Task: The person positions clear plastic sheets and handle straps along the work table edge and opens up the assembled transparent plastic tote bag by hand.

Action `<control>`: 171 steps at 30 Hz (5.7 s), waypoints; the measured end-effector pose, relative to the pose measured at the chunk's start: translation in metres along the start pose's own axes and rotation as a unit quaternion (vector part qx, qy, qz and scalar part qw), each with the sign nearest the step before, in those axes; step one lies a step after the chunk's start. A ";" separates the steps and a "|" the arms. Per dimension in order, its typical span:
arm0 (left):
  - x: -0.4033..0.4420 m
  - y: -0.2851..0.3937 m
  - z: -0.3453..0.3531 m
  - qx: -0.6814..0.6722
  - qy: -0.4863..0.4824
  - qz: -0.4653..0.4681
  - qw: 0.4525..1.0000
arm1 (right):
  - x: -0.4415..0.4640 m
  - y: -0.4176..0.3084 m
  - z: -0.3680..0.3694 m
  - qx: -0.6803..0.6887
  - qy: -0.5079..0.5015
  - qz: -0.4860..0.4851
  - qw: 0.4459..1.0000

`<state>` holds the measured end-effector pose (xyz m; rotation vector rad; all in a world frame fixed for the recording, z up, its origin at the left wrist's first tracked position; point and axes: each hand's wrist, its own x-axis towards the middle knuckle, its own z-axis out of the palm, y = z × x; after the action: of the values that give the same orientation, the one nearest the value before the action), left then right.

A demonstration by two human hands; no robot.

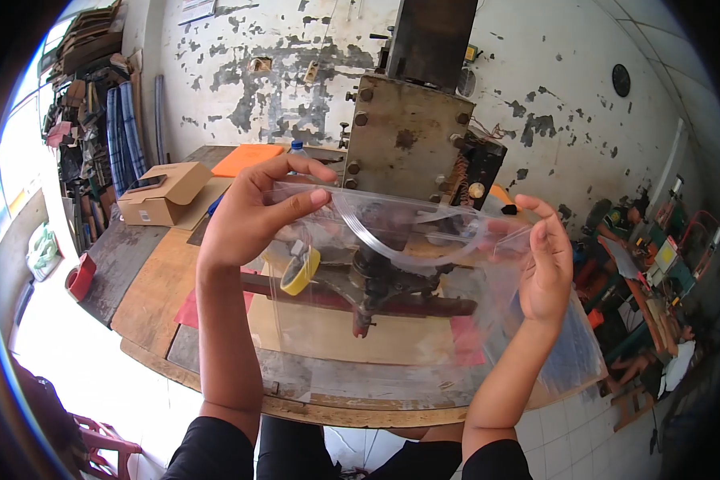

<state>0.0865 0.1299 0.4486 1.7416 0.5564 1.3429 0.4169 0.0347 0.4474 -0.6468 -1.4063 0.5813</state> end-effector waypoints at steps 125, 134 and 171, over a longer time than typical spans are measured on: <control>0.011 -0.017 -0.007 -0.040 -0.015 0.020 0.999 | 0.009 0.019 -0.013 -0.107 0.123 -0.077 0.984; 0.004 -0.007 0.013 -0.024 0.045 0.078 0.996 | 0.012 0.017 -0.021 -0.081 0.124 -0.057 0.987; 0.006 -0.003 0.046 -0.135 0.037 0.075 0.987 | 0.011 0.018 -0.033 -0.077 0.131 -0.059 0.987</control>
<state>0.1316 0.1200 0.4460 1.5402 0.2713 1.5156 0.4508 0.0529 0.4409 -0.7296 -1.2380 0.2839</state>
